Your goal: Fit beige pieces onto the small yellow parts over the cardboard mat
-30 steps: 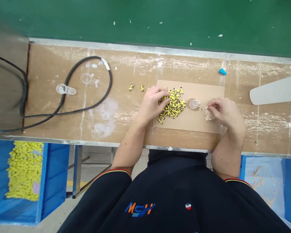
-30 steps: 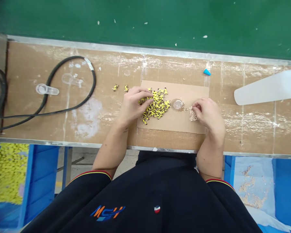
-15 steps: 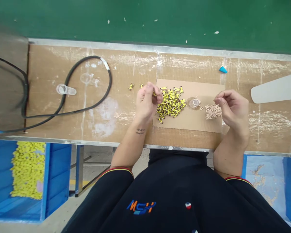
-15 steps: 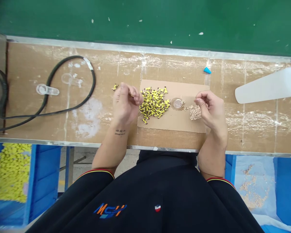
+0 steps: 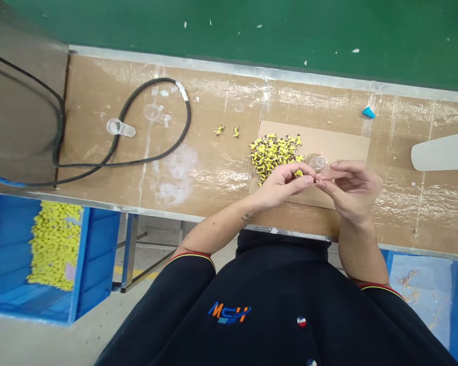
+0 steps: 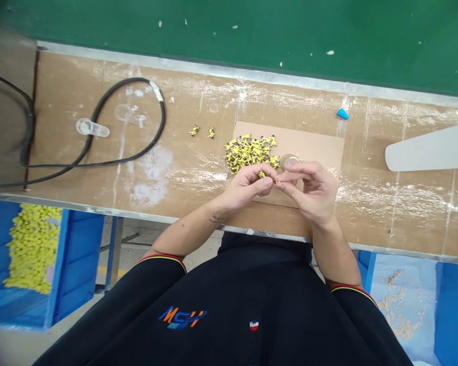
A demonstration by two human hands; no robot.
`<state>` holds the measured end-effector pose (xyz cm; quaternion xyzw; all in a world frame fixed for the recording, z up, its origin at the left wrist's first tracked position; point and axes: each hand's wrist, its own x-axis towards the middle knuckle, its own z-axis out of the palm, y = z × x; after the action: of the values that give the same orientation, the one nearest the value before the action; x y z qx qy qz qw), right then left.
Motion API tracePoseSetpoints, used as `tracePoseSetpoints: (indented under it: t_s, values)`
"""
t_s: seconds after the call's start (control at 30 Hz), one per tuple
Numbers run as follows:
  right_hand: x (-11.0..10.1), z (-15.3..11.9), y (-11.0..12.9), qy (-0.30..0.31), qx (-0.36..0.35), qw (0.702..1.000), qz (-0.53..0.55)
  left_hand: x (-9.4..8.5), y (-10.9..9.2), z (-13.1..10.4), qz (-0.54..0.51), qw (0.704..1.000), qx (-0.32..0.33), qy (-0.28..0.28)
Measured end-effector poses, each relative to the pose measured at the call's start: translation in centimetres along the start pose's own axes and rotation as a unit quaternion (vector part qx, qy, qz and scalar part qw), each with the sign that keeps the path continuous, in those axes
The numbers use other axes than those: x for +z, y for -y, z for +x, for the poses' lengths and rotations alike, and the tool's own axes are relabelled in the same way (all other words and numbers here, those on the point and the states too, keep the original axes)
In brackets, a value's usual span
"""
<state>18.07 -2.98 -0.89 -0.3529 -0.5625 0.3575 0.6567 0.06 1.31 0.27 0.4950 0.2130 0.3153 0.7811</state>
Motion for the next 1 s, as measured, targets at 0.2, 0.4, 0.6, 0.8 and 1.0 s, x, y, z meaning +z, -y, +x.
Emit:
tracePoseSetpoints:
  t_s: [0.2,0.4,0.6,0.8,1.0]
  values:
    - [0.1,0.1,-0.3,0.026,-0.059,0.998,-0.006,-0.1,-0.7,0.0,0.064,0.997,-0.011,-0.036]
    - [-0.5,0.9,0.1,0.105,-0.108,0.984,-0.094,-0.6,-0.2,-0.1,0.139,0.990,0.013,-0.031]
    - [-0.6,1.1,0.2,0.130,-0.126,0.973,-0.142,-0.5,-0.2,-0.3,0.177,0.983,0.037,-0.030]
    - [-0.5,0.9,0.4,0.117,-0.083,0.979,-0.147,-0.4,-0.4,-0.3,0.168,0.985,0.031,-0.031]
    - [-0.6,1.1,0.4,0.113,-0.116,0.970,-0.183,-0.1,-0.8,-0.2,0.166,0.984,0.066,-0.028]
